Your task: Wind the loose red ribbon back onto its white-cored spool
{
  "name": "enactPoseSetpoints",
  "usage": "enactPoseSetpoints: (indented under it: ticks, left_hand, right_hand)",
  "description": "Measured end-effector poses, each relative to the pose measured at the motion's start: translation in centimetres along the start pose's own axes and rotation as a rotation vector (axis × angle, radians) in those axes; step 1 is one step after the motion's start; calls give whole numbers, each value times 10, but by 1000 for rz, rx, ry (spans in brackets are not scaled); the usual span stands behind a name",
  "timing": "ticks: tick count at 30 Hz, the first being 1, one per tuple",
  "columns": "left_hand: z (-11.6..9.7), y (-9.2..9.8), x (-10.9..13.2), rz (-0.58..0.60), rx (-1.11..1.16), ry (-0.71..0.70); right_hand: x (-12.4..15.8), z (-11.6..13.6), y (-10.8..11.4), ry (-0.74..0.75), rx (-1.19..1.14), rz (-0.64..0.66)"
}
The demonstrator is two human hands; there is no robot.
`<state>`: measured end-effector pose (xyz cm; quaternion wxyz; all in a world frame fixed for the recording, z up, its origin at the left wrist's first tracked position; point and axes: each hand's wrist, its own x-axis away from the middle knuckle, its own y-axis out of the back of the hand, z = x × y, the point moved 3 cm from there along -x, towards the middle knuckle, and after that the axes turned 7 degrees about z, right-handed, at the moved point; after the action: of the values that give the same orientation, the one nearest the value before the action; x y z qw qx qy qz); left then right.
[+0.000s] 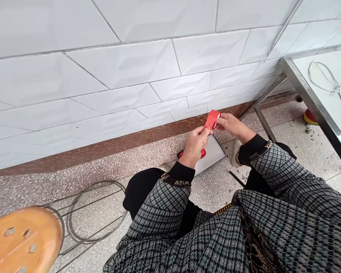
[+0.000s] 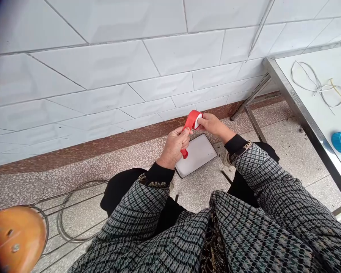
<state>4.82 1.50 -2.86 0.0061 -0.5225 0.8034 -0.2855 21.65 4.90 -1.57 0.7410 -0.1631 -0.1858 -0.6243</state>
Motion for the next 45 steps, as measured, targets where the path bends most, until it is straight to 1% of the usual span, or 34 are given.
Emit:
enactPoseSetpoints:
  ticks: [5, 11, 15, 17, 19, 21, 23, 25, 27, 31, 34, 36, 38, 41, 43, 45]
  left_hand:
    - [2, 0, -3, 7, -2, -19]
    - [6, 0, -3, 53, -36, -23]
    - [9, 1, -4, 49, -44, -17]
    - [11, 4, -4, 16, -81, -13]
    - [12, 8, -5, -62, -131, -39]
    - [12, 12, -5, -166, -172, -119]
    - [10, 13, -4, -227, -203, -230]
    - [8, 12, -4, -210, -240, -307]
    - [6, 11, -3, -169, -285, -338]
    - [2, 12, -4, -115, -319, -332]
    - [-1, 14, -5, -39, -315, -277]
    - [-4, 16, -4, 5, -313, -245]
    - [-5, 18, -2, 12, -292, -236]
    - [-4, 23, 3, 11, -237, -200]
    - [-1, 26, 6, 42, -194, -126]
    - [2, 29, 8, 88, -155, -50]
  right_hand:
    - [7, 2, -6, -88, -153, 81]
    - [10, 1, -12, -140, -326, 133]
    - [11, 1, -13, -184, -406, 153]
    - [11, 2, -14, -217, -417, 184]
    - [12, 3, -15, -243, -437, 210]
    - [13, 3, -16, -273, -476, 226]
    - [13, 2, -17, -313, -517, 241]
    - [12, 1, -18, -353, -543, 263]
    - [11, -1, -19, -377, -563, 279]
    - [11, -3, -20, -408, -590, 314]
    - [13, -5, -22, -416, -571, 323]
    - [15, -7, -23, -392, -512, 325]
    - [14, -8, -21, -328, -401, 323]
    - [8, -6, -13, -128, -170, 304]
    - [5, -3, -6, 21, -2, 288]
    - [3, 0, -1, 131, 155, 272]
